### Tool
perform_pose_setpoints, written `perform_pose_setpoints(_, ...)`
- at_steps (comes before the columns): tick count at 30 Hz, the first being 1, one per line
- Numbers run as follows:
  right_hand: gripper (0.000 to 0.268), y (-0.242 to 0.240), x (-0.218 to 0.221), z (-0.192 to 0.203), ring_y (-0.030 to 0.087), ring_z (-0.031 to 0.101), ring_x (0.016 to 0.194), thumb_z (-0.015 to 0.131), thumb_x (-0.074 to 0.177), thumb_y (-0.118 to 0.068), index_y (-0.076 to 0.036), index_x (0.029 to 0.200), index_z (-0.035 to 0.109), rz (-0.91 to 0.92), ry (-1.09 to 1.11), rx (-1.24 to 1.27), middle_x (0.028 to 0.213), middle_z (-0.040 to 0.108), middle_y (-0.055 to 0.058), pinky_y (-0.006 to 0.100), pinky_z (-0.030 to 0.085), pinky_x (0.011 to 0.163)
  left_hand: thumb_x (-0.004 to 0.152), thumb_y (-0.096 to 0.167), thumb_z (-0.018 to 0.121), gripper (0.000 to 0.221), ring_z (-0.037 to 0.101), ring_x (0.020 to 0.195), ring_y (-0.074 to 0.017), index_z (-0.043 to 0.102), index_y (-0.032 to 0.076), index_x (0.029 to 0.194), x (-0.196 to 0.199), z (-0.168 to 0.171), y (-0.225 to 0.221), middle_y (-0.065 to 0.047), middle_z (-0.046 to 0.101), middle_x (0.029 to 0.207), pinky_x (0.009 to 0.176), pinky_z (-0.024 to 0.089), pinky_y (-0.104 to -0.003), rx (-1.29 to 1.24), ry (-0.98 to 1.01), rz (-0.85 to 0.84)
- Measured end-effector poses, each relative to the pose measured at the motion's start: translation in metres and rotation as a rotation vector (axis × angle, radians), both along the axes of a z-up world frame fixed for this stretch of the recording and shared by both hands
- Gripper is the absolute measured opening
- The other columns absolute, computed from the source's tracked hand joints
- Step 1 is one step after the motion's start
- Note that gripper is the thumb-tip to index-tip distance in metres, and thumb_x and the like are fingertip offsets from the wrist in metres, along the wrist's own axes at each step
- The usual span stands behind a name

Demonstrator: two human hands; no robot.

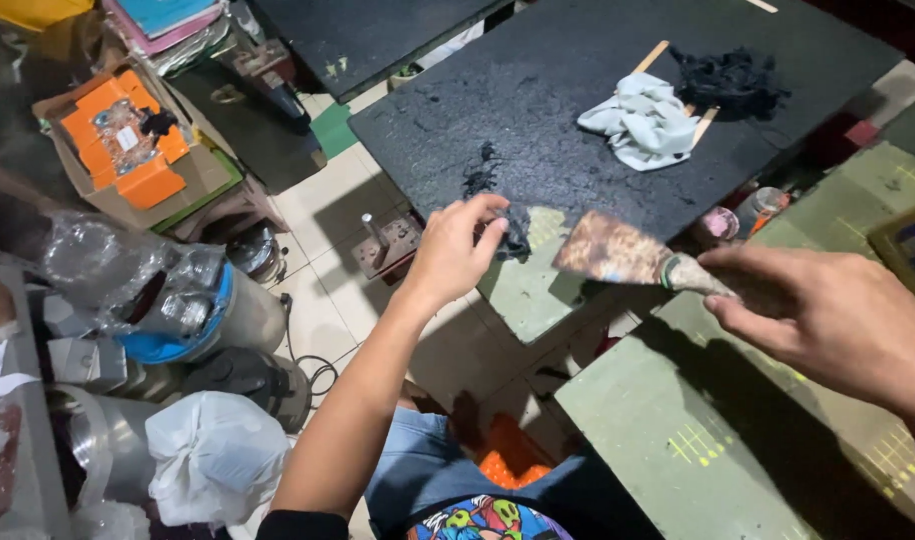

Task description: Using a metal scraper to remove dried ink and adhesive residue from a screen printing platen.

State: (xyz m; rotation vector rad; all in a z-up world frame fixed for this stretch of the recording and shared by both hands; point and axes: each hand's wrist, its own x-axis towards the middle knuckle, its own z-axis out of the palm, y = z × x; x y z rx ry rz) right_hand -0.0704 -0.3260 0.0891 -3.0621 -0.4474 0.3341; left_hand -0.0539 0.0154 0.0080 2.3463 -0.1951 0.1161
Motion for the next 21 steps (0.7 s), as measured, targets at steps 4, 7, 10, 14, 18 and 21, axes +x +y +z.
perform_pose_setpoints(4, 0.054, 0.014, 0.004, -0.004, 0.013, 0.074, 0.111, 0.053, 0.085, -0.065, -0.047, 0.135, 0.062, 0.172, -0.124, -0.12, 0.126, 0.072, -0.017, 0.04, 0.066, 0.082, 0.103, 0.033, 0.048, 0.044, 0.062, 0.115, -0.0294, 0.056, 0.008, 0.138, -0.001, -0.025, 0.011, -0.006, 0.071, 0.113, 0.102, 0.043, -0.049, -0.019, -0.154, 0.173)
perform_pose_setpoints(7, 0.049, 0.029, 0.01, 0.005, 0.01, 0.076, 0.108, 0.056, 0.086, -0.066, -0.054, 0.133, 0.056, 0.156, -0.084, -0.259, 0.123, 0.071, -0.023, 0.036, 0.069, 0.075, 0.105, 0.046, 0.043, 0.047, 0.054, 0.122, -0.0239, 0.063, 0.016, 0.136, -0.001, -0.027, 0.009, -0.007, 0.067, 0.134, 0.101, 0.041, -0.048, 0.135, -0.288, -0.084)
perform_pose_setpoints(10, 0.039, 0.035, 0.01, 0.009, 0.008, 0.078, 0.097, 0.054, 0.089, -0.064, -0.054, 0.126, 0.062, 0.157, -0.134, -0.252, 0.116, 0.074, -0.024, 0.034, 0.069, 0.068, 0.098, 0.049, 0.061, 0.049, 0.054, 0.112, -0.0275, 0.066, 0.016, 0.135, 0.0, -0.028, -0.001, -0.007, 0.065, 0.12, 0.096, 0.036, -0.046, 0.345, -0.146, -0.126)
perform_pose_setpoints(14, 0.037, 0.041, 0.008, 0.012, 0.008, 0.076, 0.103, 0.05, 0.092, -0.063, -0.053, 0.126, 0.06, 0.149, -0.104, -0.293, 0.115, 0.073, -0.024, 0.035, 0.068, 0.067, 0.094, 0.055, 0.063, 0.052, 0.054, 0.11, -0.028, 0.069, 0.015, 0.127, 0.008, -0.03, -0.015, -0.008, 0.064, 0.12, 0.094, 0.037, -0.045, 0.372, -0.055, -0.111)
perform_pose_setpoints(18, 0.043, 0.041, 0.009, 0.006, 0.015, 0.078, 0.099, 0.051, 0.091, -0.061, -0.047, 0.13, 0.061, 0.198, -0.091, -0.215, 0.12, 0.073, -0.017, 0.04, 0.071, 0.07, 0.1, 0.035, 0.062, 0.026, 0.057, 0.102, -0.0271, 0.072, 0.014, 0.11, 0.007, -0.038, -0.021, -0.006, 0.071, 0.11, 0.092, 0.037, -0.049, 0.324, -0.107, -0.065)
perform_pose_setpoints(21, 0.047, 0.05, 0.009, 0.006, 0.014, 0.083, 0.087, 0.045, 0.094, -0.06, -0.047, 0.138, 0.053, 0.189, -0.002, -0.234, 0.124, 0.072, -0.009, 0.032, 0.071, 0.061, 0.101, 0.031, 0.06, 0.024, 0.058, 0.096, -0.0255, 0.074, 0.012, 0.107, 0.007, -0.043, -0.018, -0.004, 0.074, 0.103, 0.089, 0.037, -0.046, 0.279, -0.163, -0.038)
